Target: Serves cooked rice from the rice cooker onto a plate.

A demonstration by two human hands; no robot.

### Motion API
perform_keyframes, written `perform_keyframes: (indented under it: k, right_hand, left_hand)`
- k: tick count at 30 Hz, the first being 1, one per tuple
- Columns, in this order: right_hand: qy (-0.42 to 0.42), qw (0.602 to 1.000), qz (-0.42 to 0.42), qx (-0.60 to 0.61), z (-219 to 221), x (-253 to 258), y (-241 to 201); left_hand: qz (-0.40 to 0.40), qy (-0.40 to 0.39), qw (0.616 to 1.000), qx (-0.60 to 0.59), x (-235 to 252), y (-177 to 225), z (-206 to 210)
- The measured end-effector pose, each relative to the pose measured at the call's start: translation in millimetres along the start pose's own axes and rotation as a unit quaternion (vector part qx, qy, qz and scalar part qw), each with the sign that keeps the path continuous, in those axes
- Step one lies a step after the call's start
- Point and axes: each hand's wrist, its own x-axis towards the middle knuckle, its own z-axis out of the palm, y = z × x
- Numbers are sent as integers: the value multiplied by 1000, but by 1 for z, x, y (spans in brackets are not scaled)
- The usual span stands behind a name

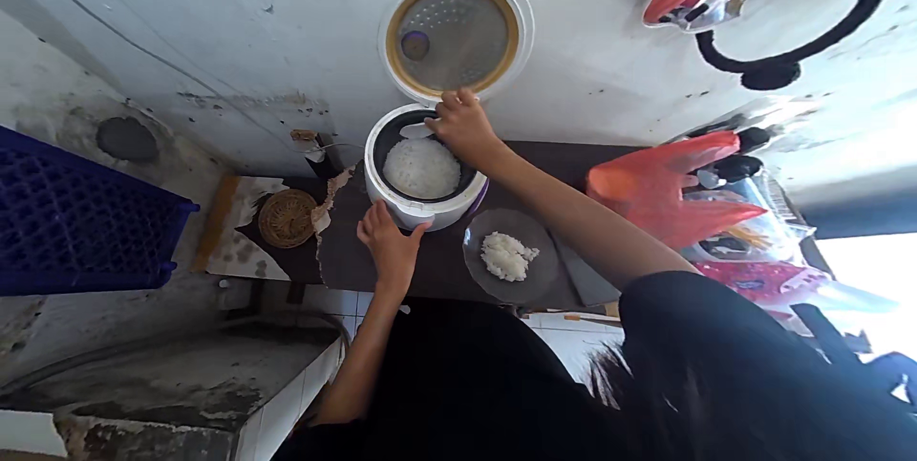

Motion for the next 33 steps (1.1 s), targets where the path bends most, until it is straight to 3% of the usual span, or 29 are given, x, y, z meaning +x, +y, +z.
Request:
perform_keyframes:
  k: [3,9,21,28,33]
  right_hand:
    - [-29,995,-92,-26,14,9,12]
    - [-105,986,-121,42,-1,20,39]
    - [-226,952,-145,144,5,15,36]
    - [-281,923,-52,259,-8,12,42]
    - [-204,911,53,354,-17,-17,59]
  left_hand:
    - [-1,4,1000,-11,0,0,1]
    - [-9,-6,1000,-3,-1,0,1]
    - [-8,-8,1000,-1,0,-1,1]
    - [2,7,1000,-4,-1,1,1]
    - [-9,-18,1000,-4,-1,3,-3]
